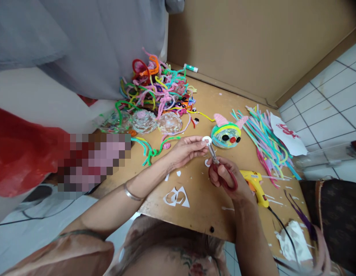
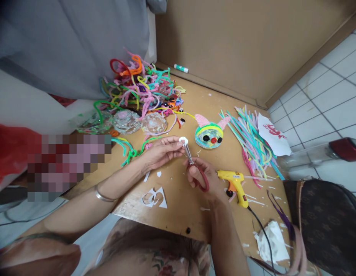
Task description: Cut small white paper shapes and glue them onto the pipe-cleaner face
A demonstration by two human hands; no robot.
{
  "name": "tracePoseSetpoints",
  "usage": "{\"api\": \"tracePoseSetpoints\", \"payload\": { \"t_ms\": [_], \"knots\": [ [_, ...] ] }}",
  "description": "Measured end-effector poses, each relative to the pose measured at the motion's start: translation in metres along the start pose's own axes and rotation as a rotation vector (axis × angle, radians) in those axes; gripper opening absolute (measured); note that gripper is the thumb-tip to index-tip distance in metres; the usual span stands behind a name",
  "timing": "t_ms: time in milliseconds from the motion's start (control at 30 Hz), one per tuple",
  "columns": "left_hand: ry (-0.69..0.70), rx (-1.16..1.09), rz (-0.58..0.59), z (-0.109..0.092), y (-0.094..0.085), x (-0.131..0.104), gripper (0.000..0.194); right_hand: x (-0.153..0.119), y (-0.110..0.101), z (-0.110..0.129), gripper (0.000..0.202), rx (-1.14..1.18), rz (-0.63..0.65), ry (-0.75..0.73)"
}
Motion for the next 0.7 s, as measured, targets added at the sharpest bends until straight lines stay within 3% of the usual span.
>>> {"api": "tracePoseSetpoints", "payload": {
  "t_ms": [467,700],
  "knots": [
    [-0.024,-0.016,0.076,0.0042,0.0031,-0.0011,0.026,-0.0016,0.0047,0.0038,0.038,0.109,0.021,0.006],
    [-0.035,-0.026,0.077,0.0049,0.0024,-0.0004,0.024,0.0006,0.0028,0.0031,0.037,0.078,-0.035,0.015]
  ]
}}
Point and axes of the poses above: each hand's wrist, its own x-axis towards the middle knuckle, its own y-axis out of the palm, z = x × y, the point moved 6 cm from there along x, towards the middle knuckle, and after that the axes turned 11 degrees about -z, right-handed, at the moved point
